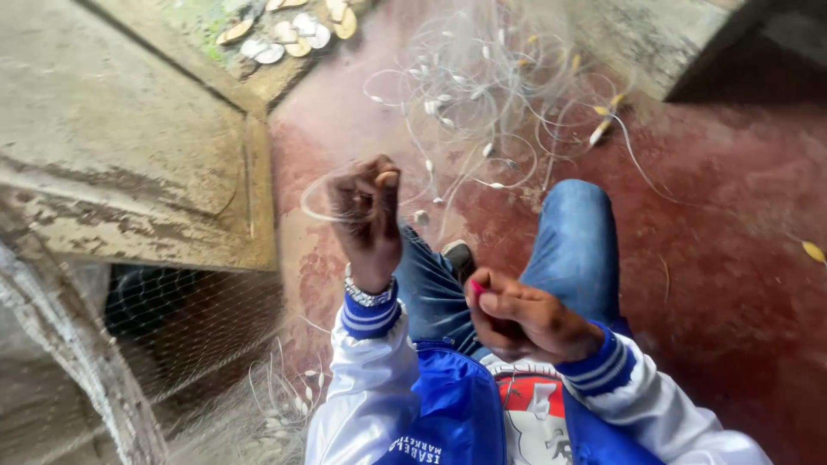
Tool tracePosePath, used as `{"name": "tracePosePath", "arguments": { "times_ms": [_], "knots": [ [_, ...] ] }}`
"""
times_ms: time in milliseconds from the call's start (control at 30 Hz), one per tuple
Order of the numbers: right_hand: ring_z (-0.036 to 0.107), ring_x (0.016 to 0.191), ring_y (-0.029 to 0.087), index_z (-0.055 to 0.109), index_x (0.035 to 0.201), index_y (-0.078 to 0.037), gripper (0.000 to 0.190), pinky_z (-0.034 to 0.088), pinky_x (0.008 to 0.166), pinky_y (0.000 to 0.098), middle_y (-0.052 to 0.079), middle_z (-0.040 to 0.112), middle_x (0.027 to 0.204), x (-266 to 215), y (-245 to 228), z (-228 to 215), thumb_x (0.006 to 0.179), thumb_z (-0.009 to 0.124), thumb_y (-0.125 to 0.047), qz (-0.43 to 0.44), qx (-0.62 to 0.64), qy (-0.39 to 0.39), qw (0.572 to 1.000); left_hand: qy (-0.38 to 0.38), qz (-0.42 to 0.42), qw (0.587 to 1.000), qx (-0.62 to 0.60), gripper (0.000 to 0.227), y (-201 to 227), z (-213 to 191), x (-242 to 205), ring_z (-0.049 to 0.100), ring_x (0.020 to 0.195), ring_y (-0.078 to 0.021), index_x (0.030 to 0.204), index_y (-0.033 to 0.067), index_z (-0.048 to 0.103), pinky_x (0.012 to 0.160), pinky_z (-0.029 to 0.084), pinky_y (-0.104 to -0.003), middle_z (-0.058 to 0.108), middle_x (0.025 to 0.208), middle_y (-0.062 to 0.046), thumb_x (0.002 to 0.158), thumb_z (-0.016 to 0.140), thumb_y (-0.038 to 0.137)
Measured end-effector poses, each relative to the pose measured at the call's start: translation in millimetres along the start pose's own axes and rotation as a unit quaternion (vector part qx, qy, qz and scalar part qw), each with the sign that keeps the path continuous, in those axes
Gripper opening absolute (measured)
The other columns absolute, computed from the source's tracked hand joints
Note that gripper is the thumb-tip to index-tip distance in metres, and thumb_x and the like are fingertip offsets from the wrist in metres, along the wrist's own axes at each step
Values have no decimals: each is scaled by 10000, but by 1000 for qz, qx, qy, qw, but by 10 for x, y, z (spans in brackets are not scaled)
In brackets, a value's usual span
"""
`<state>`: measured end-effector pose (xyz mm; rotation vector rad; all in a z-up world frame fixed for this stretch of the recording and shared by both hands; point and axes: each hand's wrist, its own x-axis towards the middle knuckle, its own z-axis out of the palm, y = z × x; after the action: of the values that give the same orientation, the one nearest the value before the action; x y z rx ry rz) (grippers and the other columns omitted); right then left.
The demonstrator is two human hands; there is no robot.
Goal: The person sits on the floor and repairs a fishing net by threading a small white float onto the netting using a pink plastic tool. They repeatedly pull the float through the mesh and adjust the netting with both hands.
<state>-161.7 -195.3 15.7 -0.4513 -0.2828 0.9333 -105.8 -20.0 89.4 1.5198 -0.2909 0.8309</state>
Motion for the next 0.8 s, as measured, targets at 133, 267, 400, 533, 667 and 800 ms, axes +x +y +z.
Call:
{"name": "tracePosePath", "arguments": {
  "times_ms": [133,267,400,533,667,800],
  "knots": [
    [487,613,125,505,948,-10,117,378,568,212,100,537,653,52,-193,177,921,414,-79,-131,-178,44,974,-14,-1,1000,15,202,8,-48,23,501,798,-170,808,89,378,748,428,-286,519,831,-116,894,543,10],
    [338,572,65,503,1027,8,173,280,493,169,25,412,650,42,-220,64,901,438,-91,-150,-246,133,948,3,1,1000,4,213,-17,-62,35,486,809,-174,807,93,357,749,426,-294,493,819,-119,902,535,22],
    [323,500,58,470,1114,-7,236,263,406,160,35,393,607,18,-239,15,922,413,-132,-222,-329,192,897,5,-2,1000,-1,208,-52,-49,4,467,811,-184,813,88,358,760,410,-306,476,820,-119,899,528,5],
    [345,478,45,564,996,-24,199,305,401,162,-7,418,524,-5,-398,77,896,457,-158,-236,-489,237,806,0,13,1000,-15,201,26,57,44,462,786,-170,812,86,375,747,415,-297,479,808,-110,895,541,9],
    [345,487,64,611,886,-82,162,314,428,182,-17,407,500,-19,-428,68,882,537,-226,-259,-536,266,758,27,8,999,-46,179,183,156,58,458,777,-136,825,98,401,723,395,-269,494,804,-93,880,546,7],
    [277,439,12,537,963,30,222,231,403,131,-36,310,496,-80,-508,99,880,500,-173,-264,-413,215,845,91,-59,986,-125,219,57,148,46,508,749,-100,829,122,393,598,366,-179,559,838,-105,856,598,48]
  ]
}}
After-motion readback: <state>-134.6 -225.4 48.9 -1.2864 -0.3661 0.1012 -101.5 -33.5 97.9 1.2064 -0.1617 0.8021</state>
